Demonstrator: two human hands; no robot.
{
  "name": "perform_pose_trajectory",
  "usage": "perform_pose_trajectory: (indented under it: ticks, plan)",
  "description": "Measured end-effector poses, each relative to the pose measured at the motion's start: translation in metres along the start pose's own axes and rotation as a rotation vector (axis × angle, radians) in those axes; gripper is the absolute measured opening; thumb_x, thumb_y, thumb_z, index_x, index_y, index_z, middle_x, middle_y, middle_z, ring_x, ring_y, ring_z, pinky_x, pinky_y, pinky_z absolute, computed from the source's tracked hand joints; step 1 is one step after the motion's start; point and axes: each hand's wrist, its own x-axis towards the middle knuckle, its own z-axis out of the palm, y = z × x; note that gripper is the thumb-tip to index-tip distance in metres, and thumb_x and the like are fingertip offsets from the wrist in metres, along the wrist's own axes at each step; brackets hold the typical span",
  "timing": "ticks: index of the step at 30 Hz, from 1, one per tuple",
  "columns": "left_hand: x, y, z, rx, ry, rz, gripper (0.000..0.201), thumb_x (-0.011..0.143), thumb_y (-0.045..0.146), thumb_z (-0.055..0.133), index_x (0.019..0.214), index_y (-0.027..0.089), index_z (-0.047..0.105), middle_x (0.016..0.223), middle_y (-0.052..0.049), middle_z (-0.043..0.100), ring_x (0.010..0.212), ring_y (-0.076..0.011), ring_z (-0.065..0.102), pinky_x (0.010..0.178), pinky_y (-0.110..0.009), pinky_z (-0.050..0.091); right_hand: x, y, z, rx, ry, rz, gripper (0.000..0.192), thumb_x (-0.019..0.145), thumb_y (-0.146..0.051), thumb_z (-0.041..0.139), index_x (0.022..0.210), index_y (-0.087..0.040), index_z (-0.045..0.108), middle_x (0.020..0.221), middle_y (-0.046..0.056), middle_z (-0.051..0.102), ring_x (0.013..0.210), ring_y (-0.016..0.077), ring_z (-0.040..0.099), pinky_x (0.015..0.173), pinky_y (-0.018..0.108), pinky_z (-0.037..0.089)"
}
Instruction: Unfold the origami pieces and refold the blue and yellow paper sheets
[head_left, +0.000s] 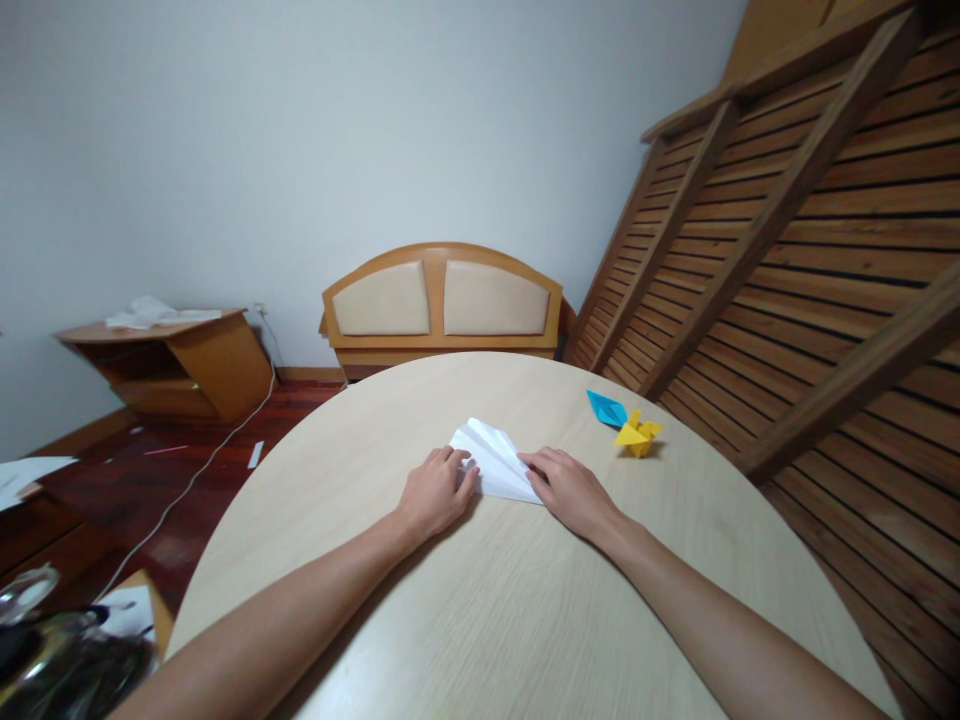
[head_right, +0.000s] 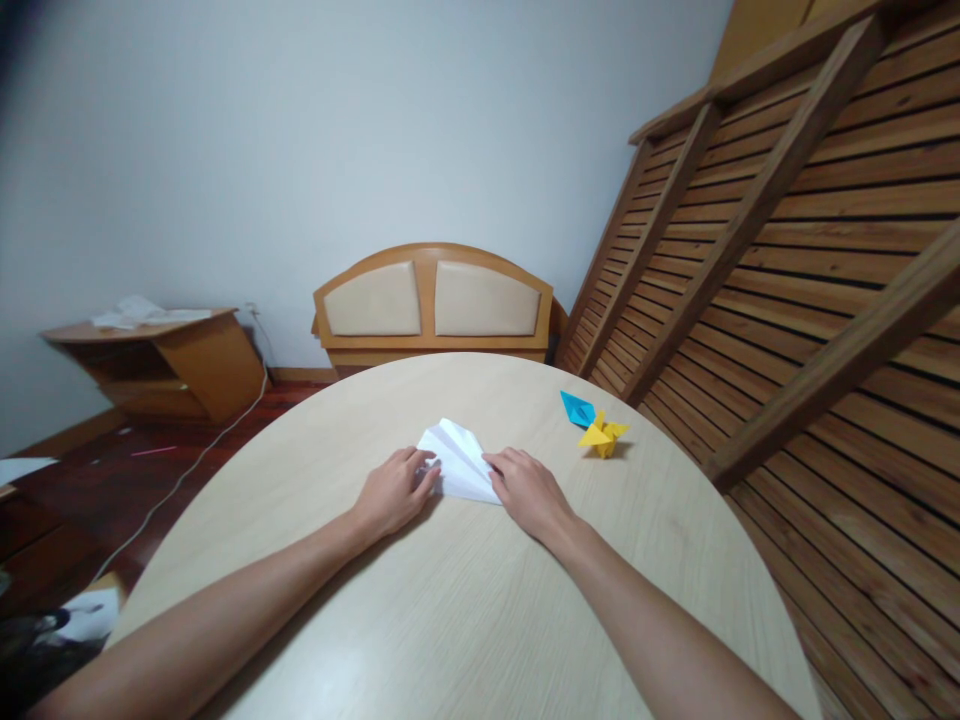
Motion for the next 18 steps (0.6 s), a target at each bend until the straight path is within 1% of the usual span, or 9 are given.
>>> perform_pose_trajectory:
  ticks: [3,6,8,11,15,18]
  plan:
    - [0.0005,0.0003,0.0004,-0.013,0.007,-0.007,0.035,0.098,0.039,0.042,0.113,0.016,0.064,0.108,-0.012,0.068,0.105,-0.027,0.061,0.085,-0.037,0.047,0.0004,0.0008,0.0001,-0.013,0.011,0.009,0.032,0.095,-0.02,0.048,0.121,-0.019,0.066,0.108,0.008,0.069,0.103,0.0218,0.062,0.09,0.033,0.046]
    - [0.0009,0.0005,0.0006,-0.025,0.018,0.0,0.032,0.097,0.039,0.043,0.103,0.017,0.066,0.102,-0.011,0.068,0.101,-0.0269,0.061,0.084,-0.037,0.046,0.0001,0.001,-0.0008,-0.011,0.009,0.021,0.029,0.093,-0.021,0.05,0.116,-0.02,0.068,0.107,0.008,0.069,0.102,0.0214,0.062,0.09,0.032,0.045]
    - [0.0006,0.0007,0.0005,-0.027,0.028,0.015,0.028,0.095,0.038,0.046,0.097,0.017,0.065,0.098,-0.01,0.068,0.098,-0.0265,0.061,0.082,-0.037,0.046,-0.0004,0.0006,-0.0018,-0.008,0.007,0.031,0.027,0.093,-0.021,0.052,0.113,-0.021,0.07,0.107,0.007,0.069,0.101,0.021,0.062,0.09,0.032,0.045]
    - [-0.0009,0.0016,-0.001,-0.028,0.048,0.054,0.021,0.091,0.035,0.05,0.093,0.017,0.06,0.093,-0.009,0.066,0.092,-0.0257,0.06,0.078,-0.036,0.046,-0.0005,0.0003,-0.0027,-0.023,0.014,0.063,0.023,0.092,-0.022,0.054,0.107,-0.02,0.071,0.106,0.007,0.07,0.1,0.0207,0.063,0.087,0.031,0.045]
    - [-0.003,0.0046,-0.0044,-0.055,0.044,0.169,0.016,0.09,0.032,0.051,0.091,0.018,0.056,0.089,-0.008,0.065,0.083,-0.0228,0.06,0.073,-0.034,0.046,0.0009,0.0033,-0.0013,-0.051,0.04,0.112,0.016,0.091,-0.024,0.055,0.094,-0.02,0.071,0.099,0.006,0.07,0.094,0.02,0.063,0.081,0.03,0.044]
    - [-0.0036,0.0067,-0.0064,-0.081,0.005,0.341,0.011,0.089,0.029,0.051,0.09,0.018,0.055,0.087,-0.007,0.065,0.08,-0.0204,0.06,0.073,-0.032,0.046,0.0022,0.0074,0.0011,-0.065,0.068,0.151,0.016,0.091,-0.024,0.055,0.087,-0.02,0.069,0.094,0.005,0.07,0.088,0.019,0.063,0.077,0.028,0.043]
